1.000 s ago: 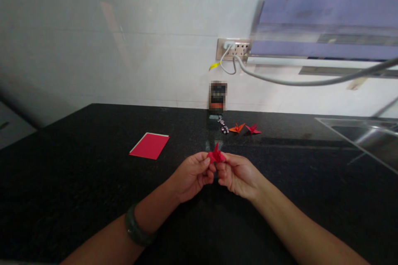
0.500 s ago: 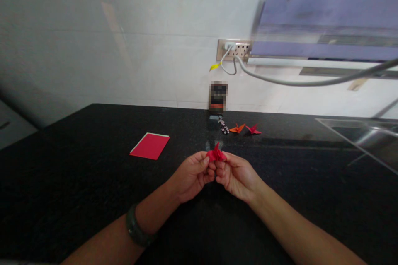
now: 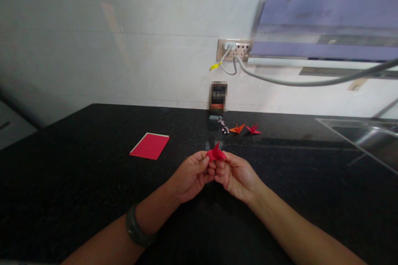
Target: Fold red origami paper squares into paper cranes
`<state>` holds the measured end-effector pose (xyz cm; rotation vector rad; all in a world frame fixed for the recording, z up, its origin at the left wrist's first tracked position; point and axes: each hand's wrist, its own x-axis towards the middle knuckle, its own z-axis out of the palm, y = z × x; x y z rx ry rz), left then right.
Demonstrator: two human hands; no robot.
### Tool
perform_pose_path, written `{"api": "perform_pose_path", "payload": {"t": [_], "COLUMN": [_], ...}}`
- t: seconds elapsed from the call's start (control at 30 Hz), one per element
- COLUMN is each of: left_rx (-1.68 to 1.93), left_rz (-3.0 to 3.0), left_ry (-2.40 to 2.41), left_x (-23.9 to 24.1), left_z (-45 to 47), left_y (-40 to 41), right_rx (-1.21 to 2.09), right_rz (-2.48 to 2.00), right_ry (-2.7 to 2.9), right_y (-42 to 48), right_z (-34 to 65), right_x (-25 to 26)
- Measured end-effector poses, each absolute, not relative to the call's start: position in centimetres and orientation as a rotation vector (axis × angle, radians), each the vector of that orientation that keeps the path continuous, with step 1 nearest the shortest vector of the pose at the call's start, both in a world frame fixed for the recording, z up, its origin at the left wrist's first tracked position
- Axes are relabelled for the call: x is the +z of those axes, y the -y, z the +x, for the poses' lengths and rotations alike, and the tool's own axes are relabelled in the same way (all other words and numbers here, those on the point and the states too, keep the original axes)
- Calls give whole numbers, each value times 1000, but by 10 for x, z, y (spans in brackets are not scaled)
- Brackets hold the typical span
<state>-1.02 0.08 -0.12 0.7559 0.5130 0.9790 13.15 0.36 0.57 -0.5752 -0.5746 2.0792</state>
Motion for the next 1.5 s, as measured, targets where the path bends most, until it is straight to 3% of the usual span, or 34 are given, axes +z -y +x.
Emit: {"api": "perform_pose_path", "payload": {"t": [0.93, 1.5], "left_rx": [984, 792], "left_rz": [620, 833], "left_ry": [-622, -1137], "left_x": [-12, -9], "left_z": [20, 101], "left_y": [-18, -88], "right_rx": [1898, 1461], "right_rz": [-759, -1393], "right_ry": [412, 809], "right_y": [-12, -67], "right_z": [140, 256], "right_x": [1, -10]}}
